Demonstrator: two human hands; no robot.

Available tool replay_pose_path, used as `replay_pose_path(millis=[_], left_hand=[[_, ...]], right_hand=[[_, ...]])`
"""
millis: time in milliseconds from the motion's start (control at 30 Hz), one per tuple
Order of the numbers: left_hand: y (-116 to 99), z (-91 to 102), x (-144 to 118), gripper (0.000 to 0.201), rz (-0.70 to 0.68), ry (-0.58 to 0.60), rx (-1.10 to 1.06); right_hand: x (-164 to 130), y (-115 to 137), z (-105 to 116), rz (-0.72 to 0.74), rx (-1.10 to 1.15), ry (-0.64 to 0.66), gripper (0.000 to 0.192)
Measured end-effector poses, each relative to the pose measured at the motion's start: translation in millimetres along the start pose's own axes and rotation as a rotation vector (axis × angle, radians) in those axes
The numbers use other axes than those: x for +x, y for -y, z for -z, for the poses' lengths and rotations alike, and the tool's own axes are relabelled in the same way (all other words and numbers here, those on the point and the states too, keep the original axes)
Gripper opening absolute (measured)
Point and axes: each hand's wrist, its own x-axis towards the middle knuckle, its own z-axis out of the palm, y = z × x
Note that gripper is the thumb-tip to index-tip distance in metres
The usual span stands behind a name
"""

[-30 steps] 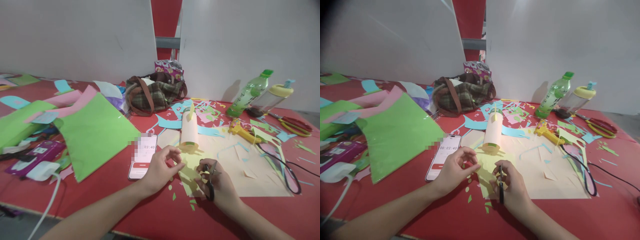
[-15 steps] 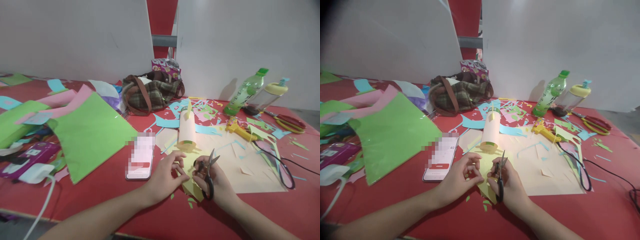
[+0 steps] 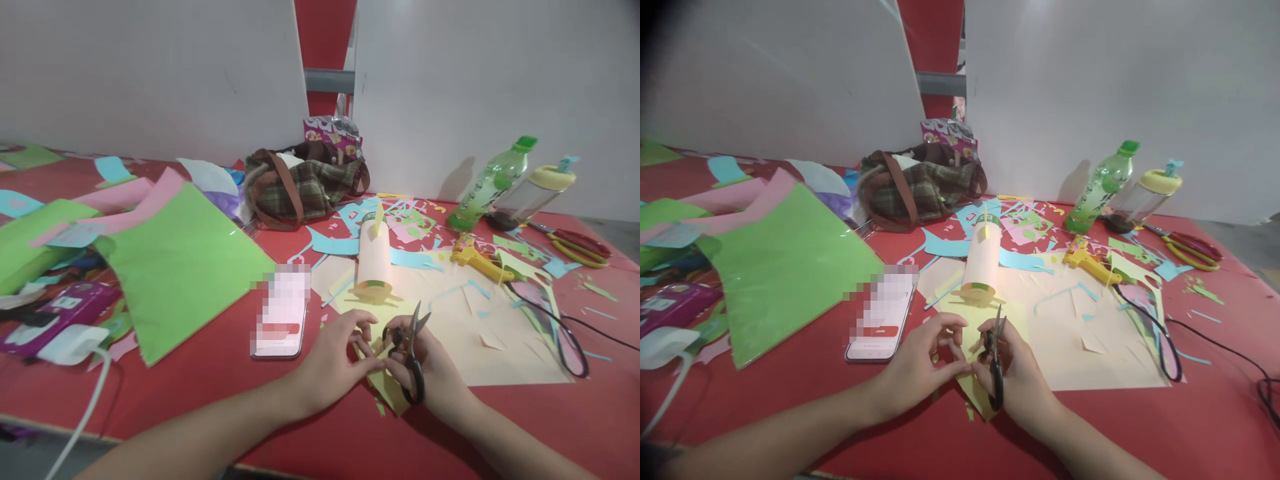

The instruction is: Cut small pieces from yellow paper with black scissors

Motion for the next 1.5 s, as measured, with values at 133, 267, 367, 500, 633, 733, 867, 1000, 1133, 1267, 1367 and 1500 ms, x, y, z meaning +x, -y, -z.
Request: replay_pose_path(millis=[133, 267, 367, 500, 633, 733, 867, 1000, 1133, 1267, 1367, 1500], left_hand=[[0, 1.0, 0, 0.032, 0.002, 0.013, 0.052], [-2, 2.9, 2, 0.025, -0.014, 0.025, 0.097], [-5, 3.9, 3, 0.017, -0.033, 0.036, 0.113], [-7, 3.6, 3, 0.012, -0.030, 0.065, 0.164], [-9, 2.2, 3, 0.017, -0.035, 0.086, 0.191], [-10, 0.9, 3, 0.019, -0.005, 0.101, 0.145], [-9, -1.6, 4, 0.020, 0.037, 0.127, 0.065], [-6, -4.5, 4, 0.019, 0.060, 0.123, 0.031], [-4, -6.1, 4, 0.020, 0.064, 0.110, 0.007], [-6, -5.9, 5, 0.021, 0.086, 0.105, -0.002], [-8, -5.6, 5, 0.021, 0.105, 0.104, 0.005], [-8, -4.8, 5, 0.023, 0.093, 0.094, 0.059]], right_hand=[[1, 1, 0, 0.013, -0.015, 0.000, 0.030], [1, -1, 0, 0.028, -0.023, -0.031, 0.029], [0, -2, 0, 0.047, -0.006, -0.064, 0.029], [1, -1, 0, 0.050, 0.031, -0.116, 0.028], [2, -1, -1, 0.065, 0.071, -0.152, 0.031], [2, 0, -2, 0.057, 0.084, -0.167, 0.032], [0, 2, -5, 0.024, 0.121, -0.162, 0.032], [-1, 2, -5, 0.019, 0.121, -0.164, 0.032], [-1, 2, -4, 0.014, 0.106, -0.164, 0.032], [-1, 3, -5, 0.015, 0.106, -0.163, 0.032], [-1, 3, -5, 0.017, 0.099, -0.158, 0.032], [0, 4, -5, -0.001, 0.101, -0.171, 0.033]])
